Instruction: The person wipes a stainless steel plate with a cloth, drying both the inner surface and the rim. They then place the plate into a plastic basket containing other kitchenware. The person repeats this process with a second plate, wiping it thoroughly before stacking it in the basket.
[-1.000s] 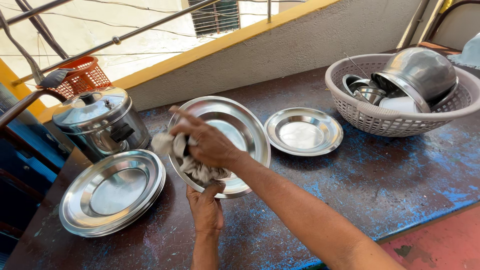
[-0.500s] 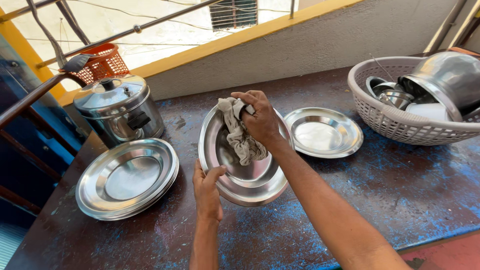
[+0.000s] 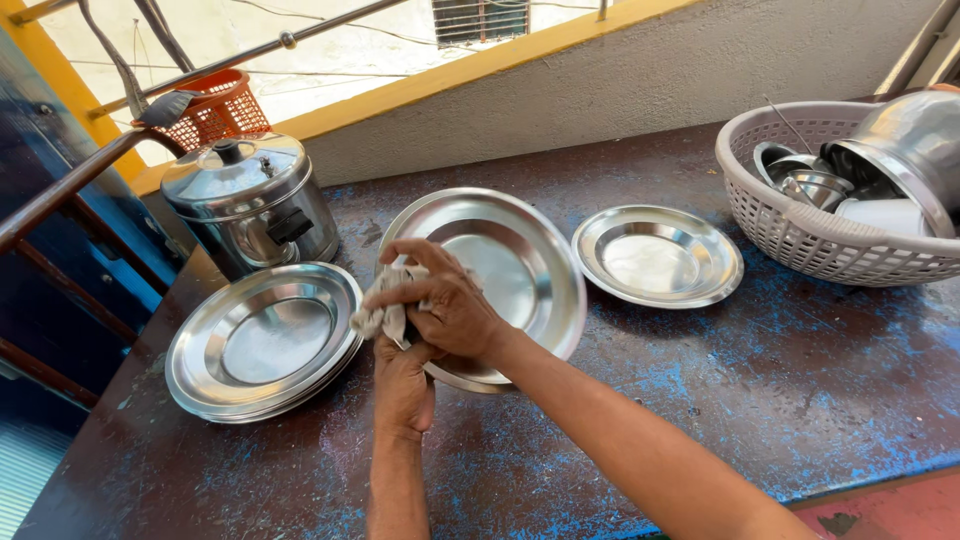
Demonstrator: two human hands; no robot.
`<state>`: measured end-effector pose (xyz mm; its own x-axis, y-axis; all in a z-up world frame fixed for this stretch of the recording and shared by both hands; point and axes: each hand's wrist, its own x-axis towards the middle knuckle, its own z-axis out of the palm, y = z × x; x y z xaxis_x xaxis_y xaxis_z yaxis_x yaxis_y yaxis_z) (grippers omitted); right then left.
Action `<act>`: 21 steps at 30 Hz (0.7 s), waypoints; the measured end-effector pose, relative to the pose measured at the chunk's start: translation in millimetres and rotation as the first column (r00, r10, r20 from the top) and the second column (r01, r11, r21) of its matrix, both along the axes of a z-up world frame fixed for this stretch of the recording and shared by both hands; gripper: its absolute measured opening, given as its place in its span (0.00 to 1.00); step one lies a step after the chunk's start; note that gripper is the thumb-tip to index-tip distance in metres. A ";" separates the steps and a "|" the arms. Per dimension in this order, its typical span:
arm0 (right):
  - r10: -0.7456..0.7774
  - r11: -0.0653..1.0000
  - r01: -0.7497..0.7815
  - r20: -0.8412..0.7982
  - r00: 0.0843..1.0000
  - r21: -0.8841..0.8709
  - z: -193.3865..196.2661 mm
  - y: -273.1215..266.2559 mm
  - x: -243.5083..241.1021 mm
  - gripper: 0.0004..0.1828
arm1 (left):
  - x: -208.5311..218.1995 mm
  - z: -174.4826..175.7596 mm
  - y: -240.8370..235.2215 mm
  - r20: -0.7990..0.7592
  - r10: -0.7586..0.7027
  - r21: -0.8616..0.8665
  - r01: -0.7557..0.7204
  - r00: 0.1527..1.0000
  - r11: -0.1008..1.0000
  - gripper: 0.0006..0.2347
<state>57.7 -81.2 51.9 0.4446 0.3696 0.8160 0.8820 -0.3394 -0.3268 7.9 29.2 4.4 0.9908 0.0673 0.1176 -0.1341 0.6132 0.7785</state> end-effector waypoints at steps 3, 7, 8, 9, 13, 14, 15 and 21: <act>-0.283 0.959 0.272 0.185 0.941 0.086 16.8 -9.8 43.0 0.21 | -1.5 -5.0 -18.3 0.112 -0.011 -0.042 0.016 0.994 0.999 0.32; -0.531 0.793 0.529 -0.083 0.843 0.302 23.8 -19.6 61.8 0.21 | -0.9 -11.7 -36.7 0.111 -0.044 -0.026 0.047 0.993 0.999 0.32; -0.488 0.783 0.512 -0.161 0.858 0.355 21.5 -18.6 56.9 0.23 | 1.0 -9.3 -35.1 0.093 -0.034 -0.037 0.037 0.995 0.999 0.32; -0.335 0.903 0.339 -0.061 0.940 0.263 8.8 -8.3 40.3 0.23 | 1.8 -6.6 -30.0 0.075 -0.023 -0.047 0.027 0.997 0.999 0.32; 0.048 0.999 -0.048 -0.031 0.998 -0.003 -14.0 -5.3 7.7 0.23 | 2.1 -4.1 -5.7 0.136 0.012 -0.061 -0.004 0.991 0.998 0.29; -0.086 0.996 0.085 0.072 0.994 0.011 -7.0 -10.1 20.0 0.22 | 0.2 -6.1 -9.4 0.147 0.014 -0.054 -0.006 0.989 0.998 0.31; -0.219 0.976 0.216 0.171 0.961 0.035 8.0 -18.2 41.6 0.21 | 0.1 -7.9 -16.6 0.158 0.016 -0.048 -0.009 0.987 0.999 0.32; -0.236 0.946 0.247 -0.075 0.969 0.209 14.3 -13.7 48.6 0.21 | 15.6 -22.2 -25.5 0.179 -0.008 -0.024 0.013 0.984 1.000 0.29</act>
